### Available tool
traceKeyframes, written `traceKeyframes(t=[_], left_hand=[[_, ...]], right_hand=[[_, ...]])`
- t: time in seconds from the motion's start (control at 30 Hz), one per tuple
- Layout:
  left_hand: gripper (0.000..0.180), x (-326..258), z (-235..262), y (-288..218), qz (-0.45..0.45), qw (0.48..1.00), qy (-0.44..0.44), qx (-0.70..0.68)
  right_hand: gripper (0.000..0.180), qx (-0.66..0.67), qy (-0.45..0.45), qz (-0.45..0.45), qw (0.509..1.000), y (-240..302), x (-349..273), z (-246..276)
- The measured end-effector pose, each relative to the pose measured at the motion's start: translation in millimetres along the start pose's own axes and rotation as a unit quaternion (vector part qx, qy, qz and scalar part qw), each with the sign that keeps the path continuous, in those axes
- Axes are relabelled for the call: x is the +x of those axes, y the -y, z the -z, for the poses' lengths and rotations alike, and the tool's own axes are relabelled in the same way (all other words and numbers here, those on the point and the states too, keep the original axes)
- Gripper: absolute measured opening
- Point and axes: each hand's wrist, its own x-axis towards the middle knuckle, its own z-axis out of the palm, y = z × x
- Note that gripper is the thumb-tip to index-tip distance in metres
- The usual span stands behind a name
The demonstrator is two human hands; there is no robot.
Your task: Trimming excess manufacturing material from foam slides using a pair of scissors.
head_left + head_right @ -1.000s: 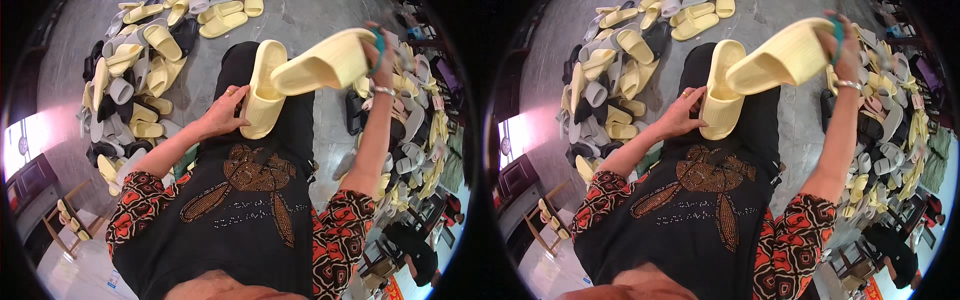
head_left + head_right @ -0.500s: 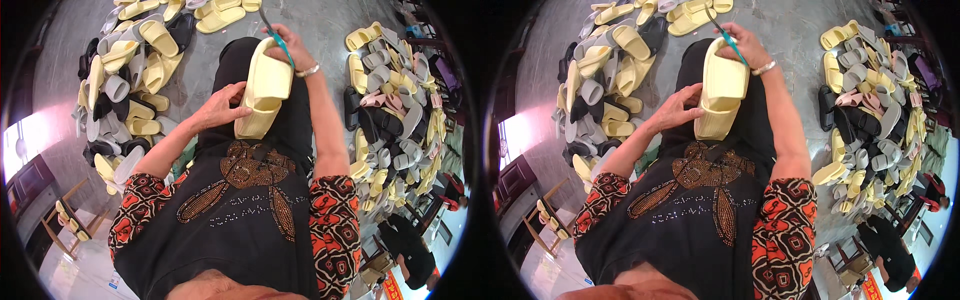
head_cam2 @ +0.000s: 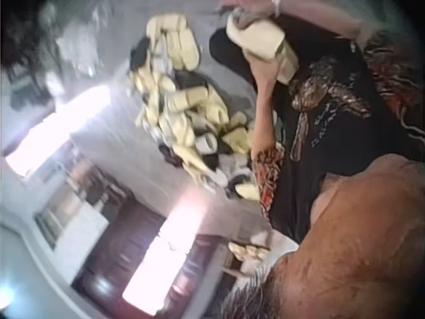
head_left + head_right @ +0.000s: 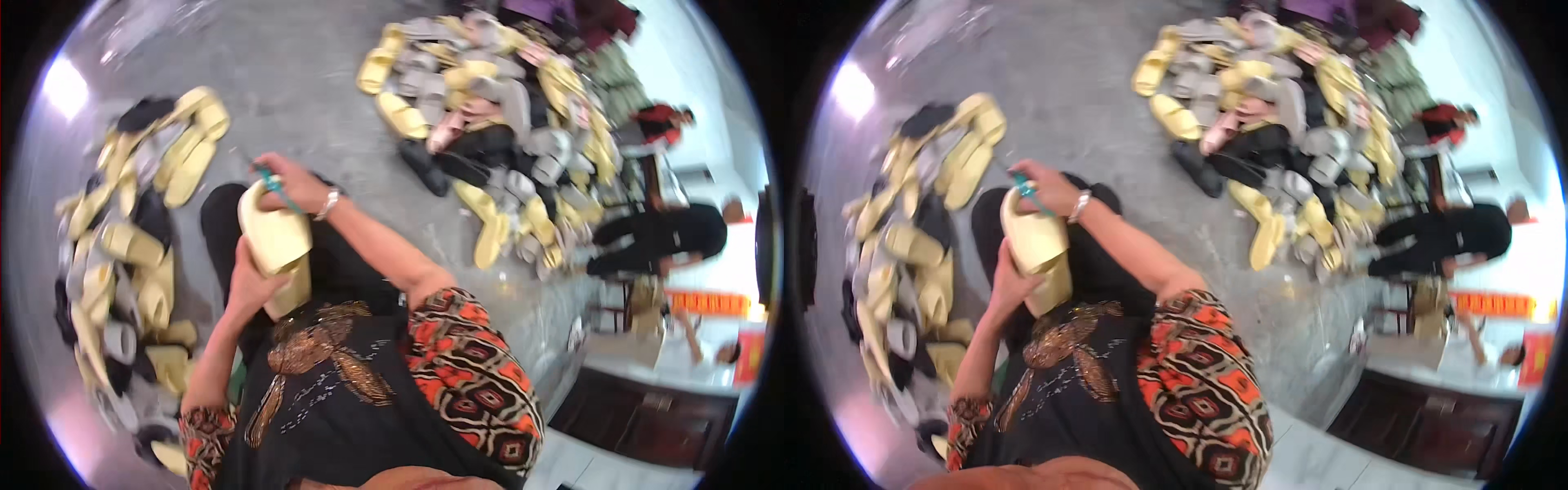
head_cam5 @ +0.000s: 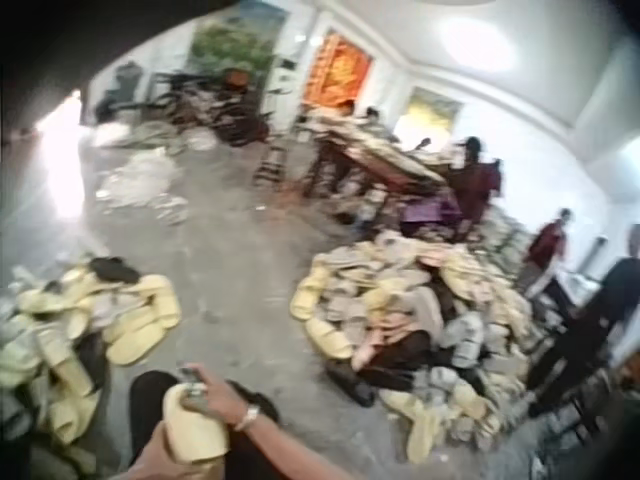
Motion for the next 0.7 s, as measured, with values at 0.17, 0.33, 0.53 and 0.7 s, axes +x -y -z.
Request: traceKeyframes(t=[0.17, 0.33, 0.53, 0.7], left_hand=[[0.049, 8.9, 1.7, 2.5, 0.128, 0.971, -0.035, -0.201], [0.042, 17.3, 28.5, -2.6, 0.118, 0.947, 0.003, -0.298], [0.031, 16.3, 80.0, 12.9, 0.184, 0.885, -0.125, -0.410], [0.030, 30.5, 93.8, 40.9, 0.156, 0.811, -0.229, -0.515]], right_hand=[[0.047, 0.186, -0.143, 0.128, 0.964, -16.2, 6.3, -14.7], [0.042, 0.408, -0.205, 0.075, 0.886, -30.6, 4.0, 10.2], [0.035, 0.367, -0.250, -0.014, 0.896, -6.3, -24.4, 41.5], [0.050, 0.087, -0.124, -0.020, 0.988, -2.3, -50.3, -38.0]])
